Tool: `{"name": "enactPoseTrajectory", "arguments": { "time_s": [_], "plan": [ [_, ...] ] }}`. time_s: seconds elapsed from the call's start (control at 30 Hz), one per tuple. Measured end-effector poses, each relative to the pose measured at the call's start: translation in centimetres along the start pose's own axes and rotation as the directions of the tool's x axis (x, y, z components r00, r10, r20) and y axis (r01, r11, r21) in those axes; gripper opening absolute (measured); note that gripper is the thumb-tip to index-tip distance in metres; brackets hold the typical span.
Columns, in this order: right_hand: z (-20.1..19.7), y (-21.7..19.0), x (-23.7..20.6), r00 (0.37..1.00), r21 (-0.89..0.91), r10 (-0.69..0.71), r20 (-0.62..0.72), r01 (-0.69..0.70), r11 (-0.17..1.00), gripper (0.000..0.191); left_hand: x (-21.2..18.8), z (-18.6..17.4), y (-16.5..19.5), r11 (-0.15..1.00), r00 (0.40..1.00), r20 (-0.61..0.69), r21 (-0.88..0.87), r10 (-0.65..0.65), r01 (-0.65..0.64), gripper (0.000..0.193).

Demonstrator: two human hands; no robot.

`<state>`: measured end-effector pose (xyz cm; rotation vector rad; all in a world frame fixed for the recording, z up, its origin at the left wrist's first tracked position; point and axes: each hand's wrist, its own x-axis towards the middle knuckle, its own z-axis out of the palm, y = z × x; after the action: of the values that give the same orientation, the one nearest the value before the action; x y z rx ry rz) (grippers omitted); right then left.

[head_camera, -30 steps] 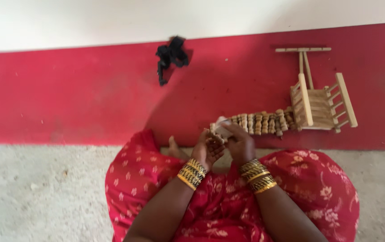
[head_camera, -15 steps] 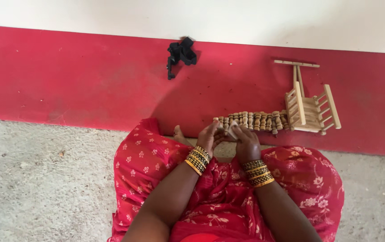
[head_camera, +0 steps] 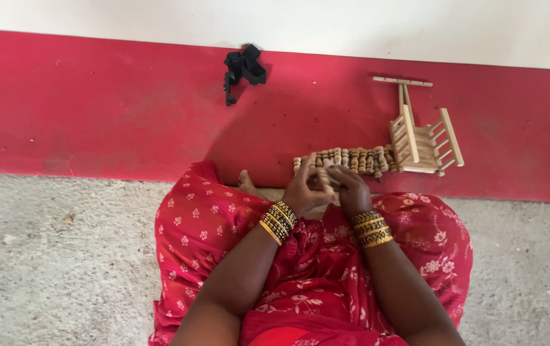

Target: The person sits on the floor and wipes small wooden spool-shaped toy pieces one at a time with a cloth, placing each cleaned piece in a pile. They also briefly wipe the wooden toy cart frame and a long wooden rod before continuing with the small pieces.

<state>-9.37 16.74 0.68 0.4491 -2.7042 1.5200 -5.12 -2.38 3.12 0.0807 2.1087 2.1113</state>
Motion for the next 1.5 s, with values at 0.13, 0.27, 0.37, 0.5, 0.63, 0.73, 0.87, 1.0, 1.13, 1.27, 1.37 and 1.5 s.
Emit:
{"name": "enactPoseTrajectory", "arguments": {
  "time_s": [0.13, 0.27, 0.37, 0.5, 0.63, 0.73, 0.87, 1.0, 1.13, 1.27, 1.37, 1.5],
  "plan": [
    [0.7, -0.8, -0.9, 0.985, -0.215, -0.151, -0.083, 0.130, 0.968, 0.036, 0.4, -1.4, 0.3, 0.983, 0.982, -0.135, 0.114, -0.131, 0.147, 0.131],
    [1.0, -0.5, -1.4, 0.955, -0.178, -0.267, 0.132, 0.288, 0.941, 0.047, 1.1, -0.8, -0.9, 0.938, 0.990, 0.098, 0.324, 0.096, -0.123, 0.129],
    [0.8, 0.6, -0.2, 0.973, -0.231, -0.217, 0.079, 0.230, 0.945, 0.052, 1.4, -1.1, -1.2, 0.935, 0.977, 0.145, 0.300, 0.154, -0.192, 0.128],
    [-0.6, 1.2, 2.0, 0.999, -0.032, 0.001, -0.041, -0.002, 1.000, 0.043, 2.4, -2.1, -0.3, 0.984, 0.996, 0.072, 0.163, 0.061, -0.072, 0.129],
    [-4.4, 0.6, 4.9, 0.856, 0.108, 0.504, -0.118, -0.493, 0.863, 0.021, 5.0, -4.5, -0.8, 0.999, 0.997, -0.065, -0.033, -0.035, 0.032, 0.110],
    [-7.2, 1.2, 7.8, 0.743, -0.016, 0.623, -0.245, -0.646, 0.764, 0.025, 7.1, -6.0, -3.4, 0.837, 0.913, -0.169, -0.487, -0.370, 0.249, 0.108],
    [-8.8, 4.2, 10.9, 0.804, -0.275, 0.483, -0.348, -0.580, 0.767, 0.034, 10.4, -4.9, -7.1, 0.824, 0.897, -0.211, -0.516, -0.388, 0.235, 0.089],
    [-7.7, 6.2, 12.8, 0.968, -0.919, 0.248, 0.024, -0.076, 0.386, 0.032, 12.2, -4.6, -8.6, 0.865, 0.837, -0.318, -0.393, -0.446, 0.311, 0.076],
    [-6.2, 6.7, 14.2, 0.743, -0.219, 0.581, -0.332, -0.660, 0.719, 0.050, 13.3, -4.9, -9.4, 0.880, 0.743, -0.475, -0.315, -0.471, 0.356, 0.077],
    [-5.0, 7.0, 15.5, 0.657, -0.282, 0.632, -0.411, -0.751, 0.597, 0.078, 14.1, -4.4, -10.6, 0.850, 0.685, -0.544, -0.106, -0.484, 0.516, 0.074],
    [-4.4, 8.3, 16.3, 0.620, -0.291, 0.669, -0.411, -0.784, 0.548, 0.105, 14.6, -3.8, -11.8, 0.825, 0.661, -0.579, -0.038, -0.478, 0.564, 0.073],
    [-4.1, 10.3, 17.4, 0.614, -0.339, 0.704, -0.357, -0.787, 0.515, 0.124, 15.0, -3.3, -12.8, 0.788, 0.657, -0.561, 0.012, -0.504, 0.615, 0.080]
  ]
}}
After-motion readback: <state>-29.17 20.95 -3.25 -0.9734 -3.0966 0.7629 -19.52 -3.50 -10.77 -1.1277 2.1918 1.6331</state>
